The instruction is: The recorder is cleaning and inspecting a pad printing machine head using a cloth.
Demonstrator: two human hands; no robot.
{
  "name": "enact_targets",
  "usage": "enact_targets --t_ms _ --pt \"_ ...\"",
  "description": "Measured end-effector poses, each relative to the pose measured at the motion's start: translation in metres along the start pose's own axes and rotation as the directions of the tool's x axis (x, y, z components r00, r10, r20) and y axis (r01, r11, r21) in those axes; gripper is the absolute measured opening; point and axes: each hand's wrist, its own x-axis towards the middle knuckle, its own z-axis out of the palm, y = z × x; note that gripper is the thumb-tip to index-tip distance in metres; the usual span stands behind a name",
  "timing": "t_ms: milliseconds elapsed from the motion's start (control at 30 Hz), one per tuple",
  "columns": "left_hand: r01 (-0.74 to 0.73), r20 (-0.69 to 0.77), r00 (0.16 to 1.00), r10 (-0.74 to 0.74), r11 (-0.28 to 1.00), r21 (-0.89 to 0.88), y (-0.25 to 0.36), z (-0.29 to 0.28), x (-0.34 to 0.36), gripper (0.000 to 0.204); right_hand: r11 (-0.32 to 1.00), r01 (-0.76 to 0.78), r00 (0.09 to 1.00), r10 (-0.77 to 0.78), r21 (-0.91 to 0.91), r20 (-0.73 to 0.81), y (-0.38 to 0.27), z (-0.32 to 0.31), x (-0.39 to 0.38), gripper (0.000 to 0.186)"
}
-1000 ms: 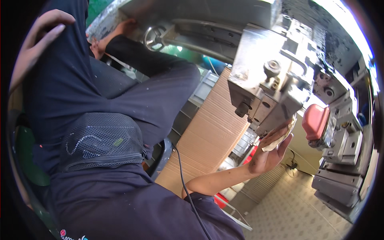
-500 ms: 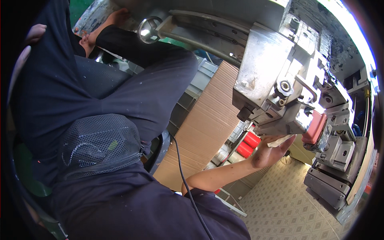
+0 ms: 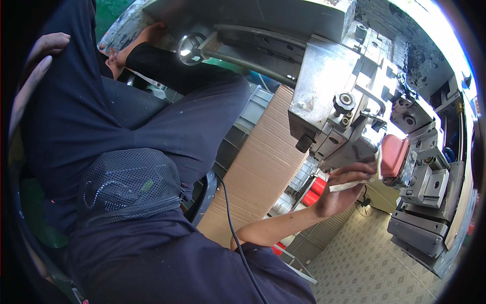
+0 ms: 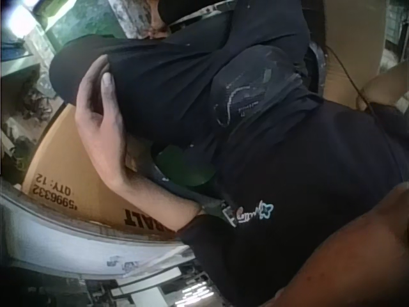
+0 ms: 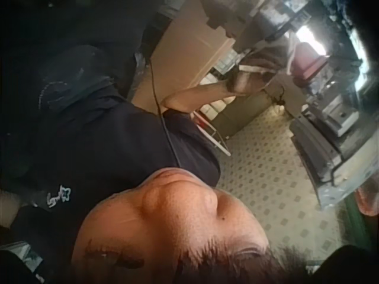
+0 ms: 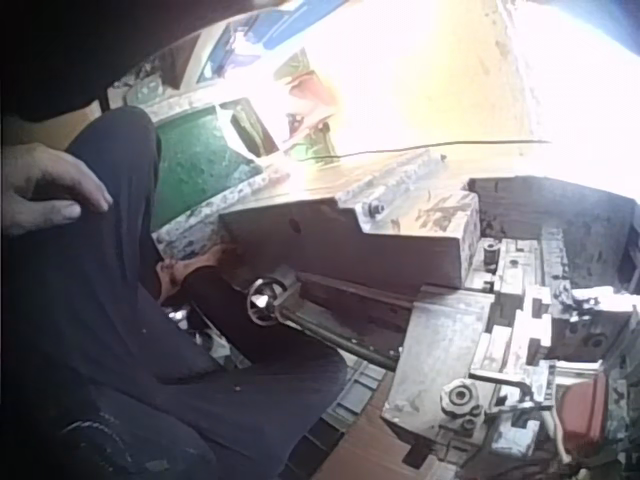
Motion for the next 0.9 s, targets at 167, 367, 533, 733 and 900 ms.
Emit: enact_targets --t_ms 167,367,533,733,900 --pt "0.071 -0.101 0.994 -0.035 0.924 0.376 0.048 -0.011 -0.021 0.030 0.990 0.076 0.993 -0.065 -0.116 0.097 -0.007 -0.027 -0.028 0.046" --pt "0.611 0.615 0.788 -0.041 0.177 -0.771 0.033 0.002 0.019 0.060 0.870 0.187 0.930 -0.007 -0.457 0.367 0.023 -0.048 -0.040 0.061" --pt "0.402 -0.234 0.876 -0.423 0.906 -0.132 0.038 0.030 0.060 0.066 0.849 0.296 0.913 -0.117 -0.438 0.390 0.040 -0.095 -0.036 0.070" --pt "0.336 -0.263 0.890 -0.371 0.926 -0.169 0.036 0.036 0.076 0.062 0.759 0.031 0.868 0.302 -0.651 0.393 0.122 -0.053 -0.013 0.072" --pt "0.216 -0.332 0.910 -0.249 0.967 -0.136 0.026 0.060 0.083 0.059 0.623 -0.061 0.884 0.397 -0.780 0.249 0.160 -0.042 0.001 0.059"
